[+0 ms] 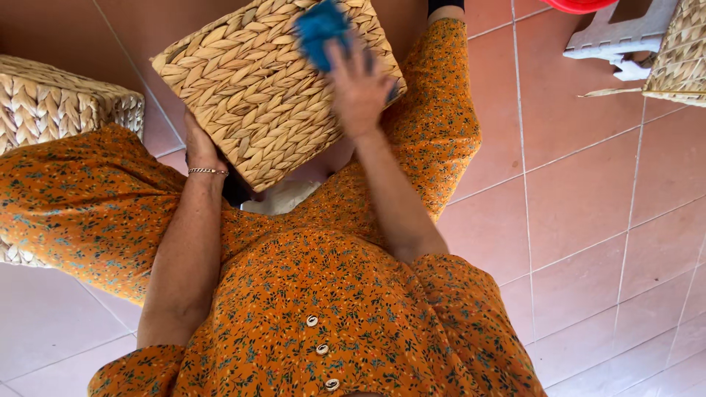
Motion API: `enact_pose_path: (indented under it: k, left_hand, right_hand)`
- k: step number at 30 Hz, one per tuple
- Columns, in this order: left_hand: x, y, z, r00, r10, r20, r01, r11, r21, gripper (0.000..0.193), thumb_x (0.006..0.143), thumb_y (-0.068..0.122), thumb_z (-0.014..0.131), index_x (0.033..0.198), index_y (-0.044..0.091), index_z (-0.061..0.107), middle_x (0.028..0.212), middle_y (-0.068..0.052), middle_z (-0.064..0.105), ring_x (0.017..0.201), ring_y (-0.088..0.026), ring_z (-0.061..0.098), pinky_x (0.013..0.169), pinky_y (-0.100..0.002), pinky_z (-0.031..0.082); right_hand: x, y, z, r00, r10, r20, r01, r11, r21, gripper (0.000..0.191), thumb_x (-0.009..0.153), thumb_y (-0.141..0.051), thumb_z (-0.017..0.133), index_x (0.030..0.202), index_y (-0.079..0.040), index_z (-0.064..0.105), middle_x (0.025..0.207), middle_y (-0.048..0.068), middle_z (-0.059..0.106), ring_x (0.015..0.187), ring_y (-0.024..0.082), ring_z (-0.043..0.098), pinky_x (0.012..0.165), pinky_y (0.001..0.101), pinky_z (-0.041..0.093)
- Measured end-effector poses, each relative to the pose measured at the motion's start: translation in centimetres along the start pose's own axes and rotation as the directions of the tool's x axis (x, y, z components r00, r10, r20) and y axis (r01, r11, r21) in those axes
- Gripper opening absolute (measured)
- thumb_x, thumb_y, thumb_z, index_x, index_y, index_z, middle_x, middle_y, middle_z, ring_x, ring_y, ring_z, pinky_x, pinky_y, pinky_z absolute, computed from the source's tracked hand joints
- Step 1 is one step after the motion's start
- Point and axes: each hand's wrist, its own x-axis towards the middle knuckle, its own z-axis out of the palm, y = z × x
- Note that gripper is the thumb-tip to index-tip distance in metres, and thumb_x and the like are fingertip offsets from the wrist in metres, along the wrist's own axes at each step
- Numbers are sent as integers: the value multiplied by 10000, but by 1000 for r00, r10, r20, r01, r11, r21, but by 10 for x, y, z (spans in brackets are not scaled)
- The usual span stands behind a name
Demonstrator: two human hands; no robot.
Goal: The person sits on the tiled floor and wipes woven water-hyacinth storage baskets with a blue cloth, turning each basket to clean its sides, top and handle cutouts, working through the baskets one at a time.
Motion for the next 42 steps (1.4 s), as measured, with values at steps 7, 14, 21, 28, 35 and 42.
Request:
enact_pose_path:
  k: [7,14,21,28,35,42]
  left_hand:
    - [-7,2,10,979,81,189,-58,991,-122,690,1040,579,315,1523,98,427,1524,-135,565,1382,-287,597,1130,-440,521]
    - [2,0,1,975,25,220,21,979,-205,647,1040,577,362,1513,141,427,1450,-127,592,1291,-287,601,1020,-421,510]
    - [2,-4,-4,998,20,60,-8,982,-190,653,1038,537,346,1487,79,469,1458,-136,619,1328,-291,643,1064,-435,580]
    - [-6,12,10,978,100,183,-70,984,-161,677,1053,541,338,1534,76,441,1543,-130,558,1396,-277,590,1128,-412,526]
    - [-3,19,16,983,107,151,-73,974,-216,660,1052,520,368,1507,55,479,1501,-142,594,1358,-286,617,1090,-419,543]
    - [2,17,7,814,565,137,-556,825,-100,717,1086,558,469,1605,92,305,1625,-130,424,1512,-294,436,1267,-441,364]
  right_hand:
    - [2,20,-5,986,151,65,-144,984,-101,609,916,-316,747,1480,-319,516,1491,153,532,1192,453,542,905,577,518]
    - [-83,-113,-68,920,-391,29,340,834,434,521,950,-195,624,1460,-240,527,1519,100,503,1070,307,565,771,442,462]
    - [-20,-32,-23,944,-277,178,264,960,92,653,1013,-34,641,1557,-349,465,1624,107,456,969,204,534,753,338,455]
    - [28,57,5,978,156,138,-168,982,87,718,950,-348,740,1546,-389,342,1559,146,442,1260,419,544,901,586,488]
    - [52,77,-1,761,366,536,-639,564,523,582,1054,-363,613,1587,-302,388,1500,91,597,1347,279,608,1118,446,507]
    - [26,106,-17,727,459,510,-573,-3,819,568,1081,-305,618,1575,-109,416,1535,120,548,1407,262,520,1182,376,408]
